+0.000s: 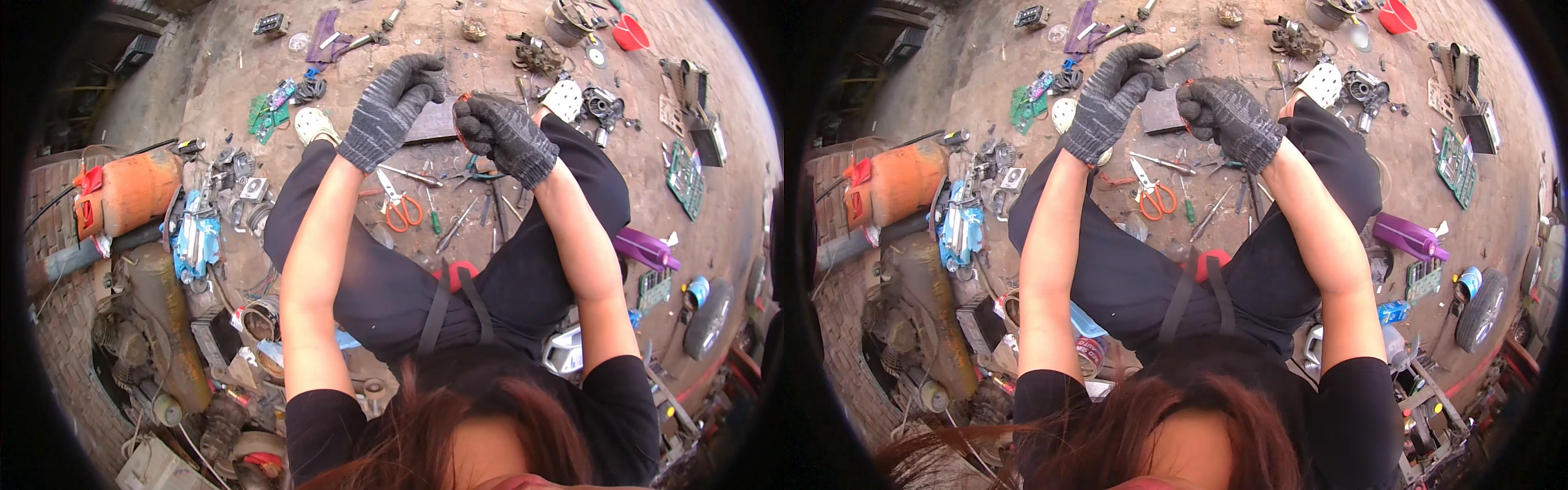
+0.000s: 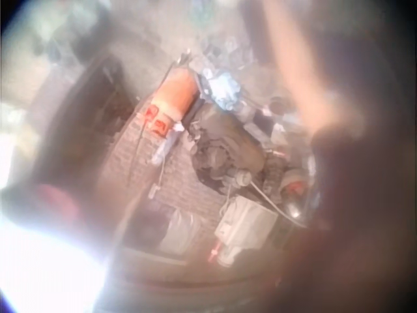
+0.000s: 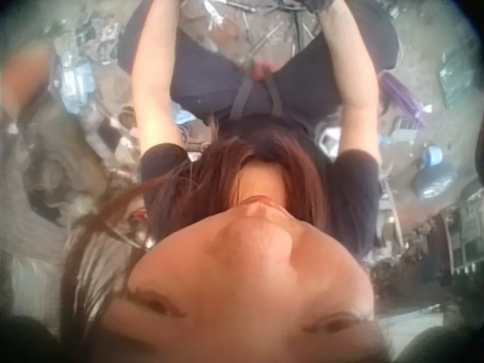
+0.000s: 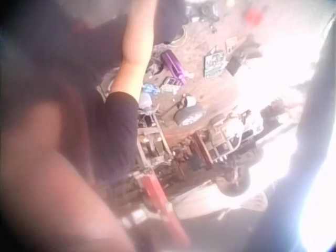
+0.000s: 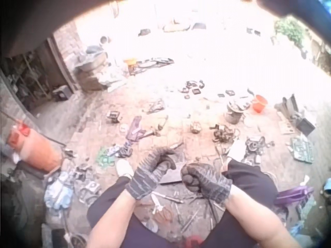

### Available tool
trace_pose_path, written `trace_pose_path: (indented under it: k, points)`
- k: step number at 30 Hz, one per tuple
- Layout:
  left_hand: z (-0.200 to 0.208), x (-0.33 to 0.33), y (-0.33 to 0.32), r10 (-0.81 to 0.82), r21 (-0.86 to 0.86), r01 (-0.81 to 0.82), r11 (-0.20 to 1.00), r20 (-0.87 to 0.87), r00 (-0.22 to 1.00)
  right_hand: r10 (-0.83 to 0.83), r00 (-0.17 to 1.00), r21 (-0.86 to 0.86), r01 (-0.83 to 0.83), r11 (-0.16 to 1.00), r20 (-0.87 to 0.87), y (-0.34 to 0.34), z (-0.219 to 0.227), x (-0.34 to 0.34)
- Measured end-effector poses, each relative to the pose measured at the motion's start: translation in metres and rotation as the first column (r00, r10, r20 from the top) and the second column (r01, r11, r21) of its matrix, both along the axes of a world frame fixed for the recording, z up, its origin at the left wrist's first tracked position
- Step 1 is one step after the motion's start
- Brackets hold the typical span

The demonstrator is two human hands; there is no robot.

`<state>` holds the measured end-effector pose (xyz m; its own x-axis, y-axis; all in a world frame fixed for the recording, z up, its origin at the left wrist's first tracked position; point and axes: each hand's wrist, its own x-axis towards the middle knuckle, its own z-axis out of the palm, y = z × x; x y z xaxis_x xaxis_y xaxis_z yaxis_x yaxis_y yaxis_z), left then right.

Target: The person sits cross-legged on the floor and winds copper wire around a cylindrical core to form a coil. They repeatedly wrap the wire by hand, occasionally adjusting the coil and picking up additional wire segments from the floor.

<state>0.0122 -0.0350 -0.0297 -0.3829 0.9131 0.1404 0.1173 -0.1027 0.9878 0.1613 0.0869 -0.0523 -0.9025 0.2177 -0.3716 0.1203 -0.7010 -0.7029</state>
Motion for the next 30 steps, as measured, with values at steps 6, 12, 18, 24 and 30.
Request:
trace_pose_path:
  k: [6, 12, 18, 24, 30]
  points:
    - [0.005, -0.004, 0.003, -0.016, -0.017, 0.006, 1.000, -0.689, 0.724, 0.028, 0.997, 0.190, -0.042, 0.981, 0.074, -0.005, 0.007, 0.004]
    - [0.007, -0.002, -0.001, 0.014, 0.010, -0.010, 1.000, -0.854, 0.519, 0.077, 0.990, 0.205, -0.100, 0.974, 0.114, -0.009, 0.006, 0.003]
    - [0.003, -0.004, -0.003, 0.032, 0.040, 0.014, 0.999, -0.937, 0.347, 0.073, 0.990, 0.119, -0.087, 0.989, 0.118, -0.008, 0.009, 0.001]
    - [0.003, 0.002, -0.002, 0.037, 0.047, 0.019, 0.999, -0.935, 0.351, 0.013, 0.991, 0.209, -0.041, 0.977, 0.136, -0.015, 0.014, 0.004]
    - [0.002, -0.006, 0.001, 0.094, 0.092, -0.031, 0.995, -0.826, 0.555, 0.114, 0.993, 0.079, -0.110, 0.991, -0.036, -0.007, 0.013, 0.012]
